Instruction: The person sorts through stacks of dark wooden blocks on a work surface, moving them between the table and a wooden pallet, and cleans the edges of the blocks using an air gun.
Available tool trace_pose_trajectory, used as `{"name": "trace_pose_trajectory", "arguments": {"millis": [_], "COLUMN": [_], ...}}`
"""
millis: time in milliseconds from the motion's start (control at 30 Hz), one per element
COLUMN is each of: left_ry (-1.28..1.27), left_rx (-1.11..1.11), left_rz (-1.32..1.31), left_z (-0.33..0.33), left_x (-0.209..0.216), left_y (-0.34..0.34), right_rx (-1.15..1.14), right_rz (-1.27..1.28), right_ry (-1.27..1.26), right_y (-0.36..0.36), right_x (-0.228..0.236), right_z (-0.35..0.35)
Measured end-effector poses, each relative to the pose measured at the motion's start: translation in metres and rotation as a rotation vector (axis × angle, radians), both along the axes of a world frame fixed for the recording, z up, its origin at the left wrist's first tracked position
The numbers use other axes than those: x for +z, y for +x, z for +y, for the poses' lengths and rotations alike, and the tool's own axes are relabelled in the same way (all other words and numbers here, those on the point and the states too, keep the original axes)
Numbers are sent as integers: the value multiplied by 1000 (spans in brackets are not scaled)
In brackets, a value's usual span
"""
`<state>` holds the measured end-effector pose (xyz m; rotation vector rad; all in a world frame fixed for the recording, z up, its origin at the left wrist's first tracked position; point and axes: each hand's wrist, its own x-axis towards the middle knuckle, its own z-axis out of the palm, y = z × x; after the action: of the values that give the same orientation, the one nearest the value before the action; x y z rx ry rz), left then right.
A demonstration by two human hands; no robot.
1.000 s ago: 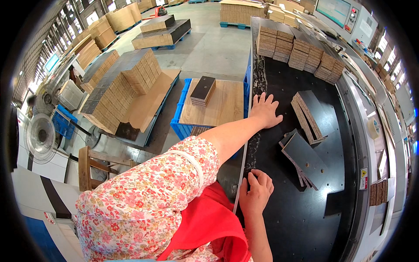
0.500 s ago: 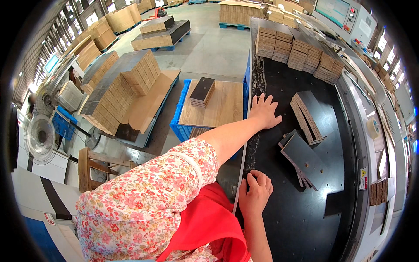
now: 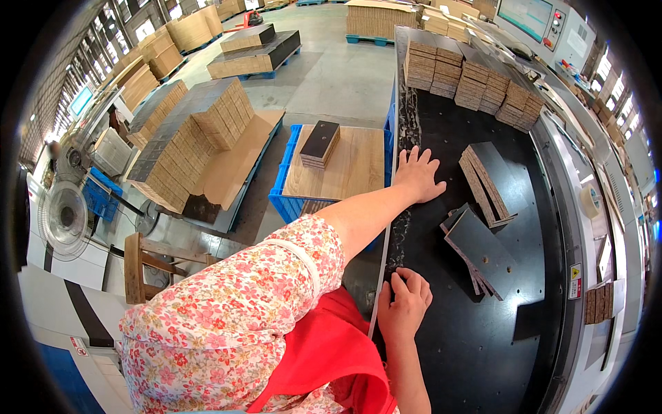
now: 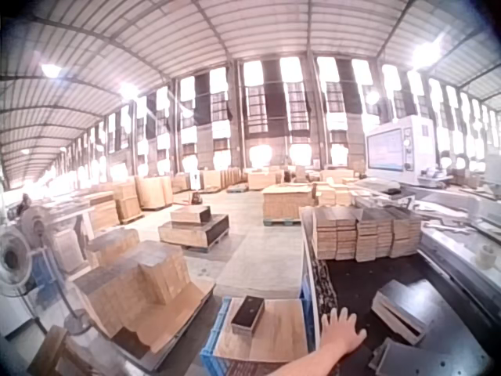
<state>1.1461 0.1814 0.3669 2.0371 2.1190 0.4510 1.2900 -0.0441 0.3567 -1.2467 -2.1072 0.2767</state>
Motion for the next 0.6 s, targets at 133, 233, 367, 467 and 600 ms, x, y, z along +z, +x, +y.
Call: {"name": "trace_pose_trajectory", "arguments": {"millis": [133,233,367,467,600], "left_ry": [5,5,9,4,-5], "left_rx": [1,1,1,-1,-4], "left_rz": [4,0,2,-4,0], "left_z": [0,0,-1,-1,0], "left_x": [0,0,0,0,0], "left_y": [0,0,0,0,0], "right_rx": [-4,2,2,3,3], "right_rz": [-1,1,0,-2,-6], "right_ry": [4,2,-1,2,3], "right_y": [1,0,0,1,1], "right_x": [-2,-1,0,-1,-1], "right_z": [0,1,0,1,0]}}
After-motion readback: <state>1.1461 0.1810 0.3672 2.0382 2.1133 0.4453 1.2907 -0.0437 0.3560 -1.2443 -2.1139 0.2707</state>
